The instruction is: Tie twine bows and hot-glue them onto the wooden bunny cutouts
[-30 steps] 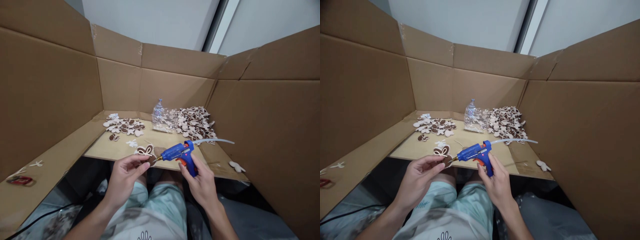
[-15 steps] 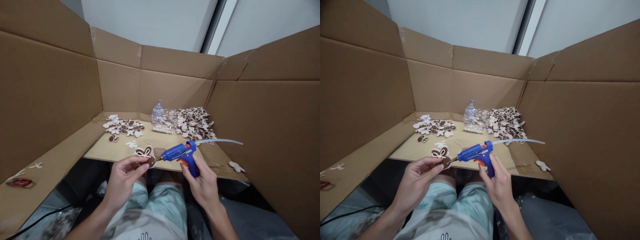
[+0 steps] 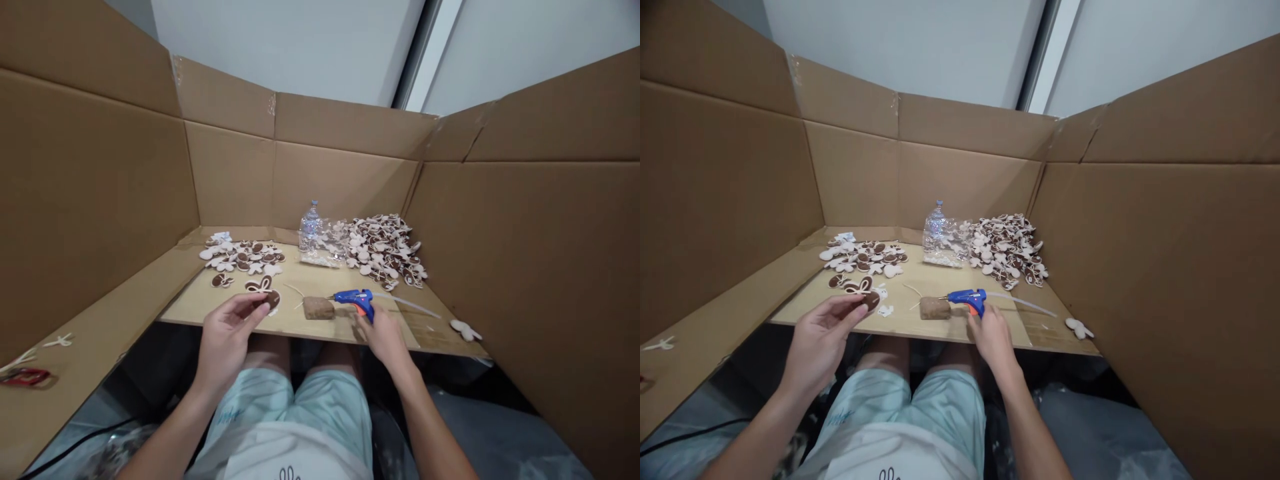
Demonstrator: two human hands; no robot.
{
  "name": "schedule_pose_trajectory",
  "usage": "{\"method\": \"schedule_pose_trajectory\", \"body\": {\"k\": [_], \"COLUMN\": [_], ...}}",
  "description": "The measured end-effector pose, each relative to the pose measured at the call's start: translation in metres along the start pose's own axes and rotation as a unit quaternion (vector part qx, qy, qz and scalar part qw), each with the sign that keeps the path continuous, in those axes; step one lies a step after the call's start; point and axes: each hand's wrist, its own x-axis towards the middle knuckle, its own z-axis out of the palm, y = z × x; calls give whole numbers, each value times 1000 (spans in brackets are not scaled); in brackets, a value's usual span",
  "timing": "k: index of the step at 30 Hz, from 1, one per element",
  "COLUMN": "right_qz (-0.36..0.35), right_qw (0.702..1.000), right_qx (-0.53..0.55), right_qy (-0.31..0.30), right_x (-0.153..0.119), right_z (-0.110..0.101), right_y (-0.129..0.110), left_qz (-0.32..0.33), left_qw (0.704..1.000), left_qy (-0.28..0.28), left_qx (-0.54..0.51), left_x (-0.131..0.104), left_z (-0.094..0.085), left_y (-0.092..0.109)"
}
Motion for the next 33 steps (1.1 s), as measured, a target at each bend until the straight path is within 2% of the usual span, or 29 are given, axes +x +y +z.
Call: {"method": "schedule_pose_trajectory", "body": {"k": [4, 8, 10, 13, 17, 20, 26, 30, 33], "right_qz": [22, 16, -23, -120, -215, -241, -231, -197, -166], "right_qw": [1000, 1000, 999, 989, 963, 948, 938, 944, 950], "right_qx": [-8, 2, 24, 73, 98, 83, 42, 56, 105], "right_qy": [-2, 23, 22, -36, -132, -192, -255, -260, -243], "right_x": [6, 3, 0, -4, 3, 21, 42, 45, 49], "right_z": [23, 23, 22, 26, 46, 64, 90, 94, 93], "right_y": [15, 15, 1, -37, -98, -127, -142, -145, -146], "left_qz": [27, 38, 36, 30, 23, 30, 41, 47, 41], "left_qw": [999, 998, 998, 998, 999, 999, 999, 998, 999], "left_qy": [34, 45, 47, 51, 41, 34, 36, 29, 23], "left_qx": [-16, -22, -22, -17, -8, -2, 2, -3, -6], "left_x": [13, 19, 20, 20, 18, 16, 15, 15, 15], "left_z": [-11, -19, -20, -20, -19, -20, -24, -24, -25], "left_y": [-2, 1, 3, 4, 6, 8, 13, 13, 13]}}
